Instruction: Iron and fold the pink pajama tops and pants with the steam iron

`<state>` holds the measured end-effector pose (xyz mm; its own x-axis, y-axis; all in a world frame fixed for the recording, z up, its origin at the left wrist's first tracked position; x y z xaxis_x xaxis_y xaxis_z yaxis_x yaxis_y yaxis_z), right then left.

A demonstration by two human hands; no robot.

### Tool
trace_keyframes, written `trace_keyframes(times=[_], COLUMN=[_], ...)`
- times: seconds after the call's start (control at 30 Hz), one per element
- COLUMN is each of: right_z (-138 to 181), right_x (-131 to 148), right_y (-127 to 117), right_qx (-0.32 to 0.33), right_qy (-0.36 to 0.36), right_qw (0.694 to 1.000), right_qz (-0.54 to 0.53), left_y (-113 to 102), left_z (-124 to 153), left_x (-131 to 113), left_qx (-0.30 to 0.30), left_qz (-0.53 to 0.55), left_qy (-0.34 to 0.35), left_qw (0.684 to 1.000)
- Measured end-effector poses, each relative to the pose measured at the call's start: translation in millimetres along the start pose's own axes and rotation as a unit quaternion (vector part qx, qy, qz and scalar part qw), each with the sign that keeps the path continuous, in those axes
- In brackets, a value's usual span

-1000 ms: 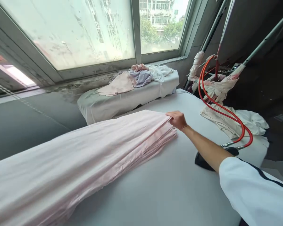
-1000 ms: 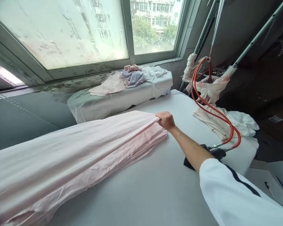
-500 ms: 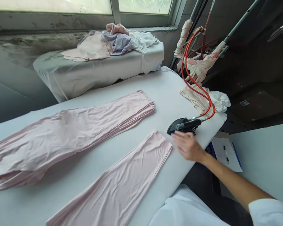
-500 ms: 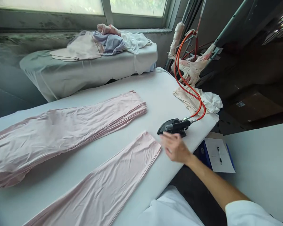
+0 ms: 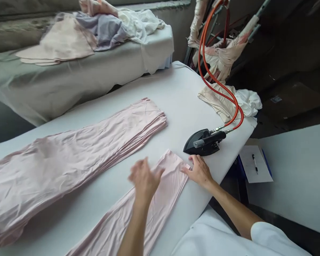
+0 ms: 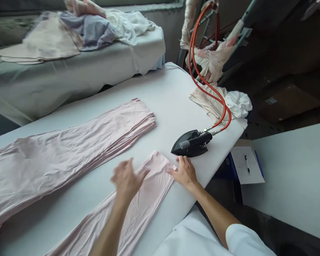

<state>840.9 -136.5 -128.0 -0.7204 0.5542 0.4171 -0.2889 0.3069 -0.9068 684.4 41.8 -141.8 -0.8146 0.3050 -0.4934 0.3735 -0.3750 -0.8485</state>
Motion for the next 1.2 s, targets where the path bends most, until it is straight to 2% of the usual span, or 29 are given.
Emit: trace_keyframes(times=[0.1,0.17,0.2,0.27,0.37,0.47,0.53,0.6,0.67,0.7,0.77,0.83,0.9,0.97,1.03,1.13,1.2], right_z=[7.4,17.9,25.3,40.1,47.1,25.3,1.8,-16.7,-23.3,-22.3,-16.6,-11.9,-8.6,-4.6,-0.9,-0.3,-2.2], right_x=[-21.8,-46.4,-59.6,-79.3,-82.2,-47.2,2.9,64.0,115.7,132.2,141.8,124.1,89.8,51.7,17.4,-25.1,-38.2], right_y=[-1.5,-14.6,-20.7,-29.1,-41.7,-71.0,-91.6,-97.6,-84.1,-71.8,-45.8,-29.6,-27.5,-24.9,-13.4,-2.6,-10.3], right_qx=[0.051,0.06,0.059,0.06,0.075,0.069,0.067,0.096,0.166,0.211,0.28,0.292,0.267,0.26,0.266,0.222,0.173], right_qy=[0.008,0.049,0.079,0.129,0.128,0.035,-0.086,-0.227,-0.344,-0.379,-0.389,-0.331,-0.23,-0.105,0.028,0.178,0.212], right_qw=[0.991,0.982,0.977,0.967,0.963,0.969,0.967,0.944,0.898,0.873,0.848,0.865,0.889,0.892,0.894,0.938,0.958], right_qz=[-0.123,-0.174,-0.189,-0.211,-0.226,-0.233,-0.229,-0.219,-0.219,-0.223,-0.226,-0.24,-0.291,-0.356,-0.359,-0.197,-0.085], left_y=[22.7,30.1,26.1,3.2,-44.4,-71.6,-78.8,-83.4,-92.6,-98.9,-109.6,-112.0,-103.9,-87.7,-66.3,-24.5,4.0], left_z=[-15.6,-9.7,-3.5,10.0,32.2,56.8,70.3,81.2,90.4,94.4,99.3,97.1,85.2,60.6,23.9,-32.6,-49.5], left_x=[-53.4,-75.4,-81.3,-84.4,-81.9,-90.4,-100.5,-109.0,-112.5,-111.6,-103.4,-88.3,-73.1,-65.0,-70.1,-93.1,-100.8], left_qx=[0.118,0.196,0.215,0.204,0.113,0.045,0.027,0.02,-0.002,-0.016,-0.023,0.015,0.083,0.144,0.17,0.154,0.133], left_qz=[-0.066,-0.084,-0.067,-0.003,0.082,0.07,0.054,0.034,0.014,0.009,0.018,0.051,0.106,0.166,0.208,0.172,0.116], left_qy=[0.105,0.165,0.187,0.212,0.247,0.303,0.334,0.352,0.352,0.345,0.318,0.276,0.228,0.183,0.162,0.179,0.189], left_qw=[0.985,0.963,0.956,0.956,0.959,0.949,0.941,0.935,0.936,0.938,0.948,0.96,0.964,0.958,0.949,0.956,0.966])
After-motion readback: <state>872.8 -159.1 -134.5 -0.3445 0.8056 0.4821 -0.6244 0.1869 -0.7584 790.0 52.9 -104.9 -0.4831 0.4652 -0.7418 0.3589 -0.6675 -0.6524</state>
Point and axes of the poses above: each hand's wrist, its own z-axis away from the middle knuckle, its own y-axis out of the palm, x = y × z, the point moved 10 cm from there along -z, towards the middle knuckle, and after that the axes turned 3 degrees about -z, right-handed, at the moved point
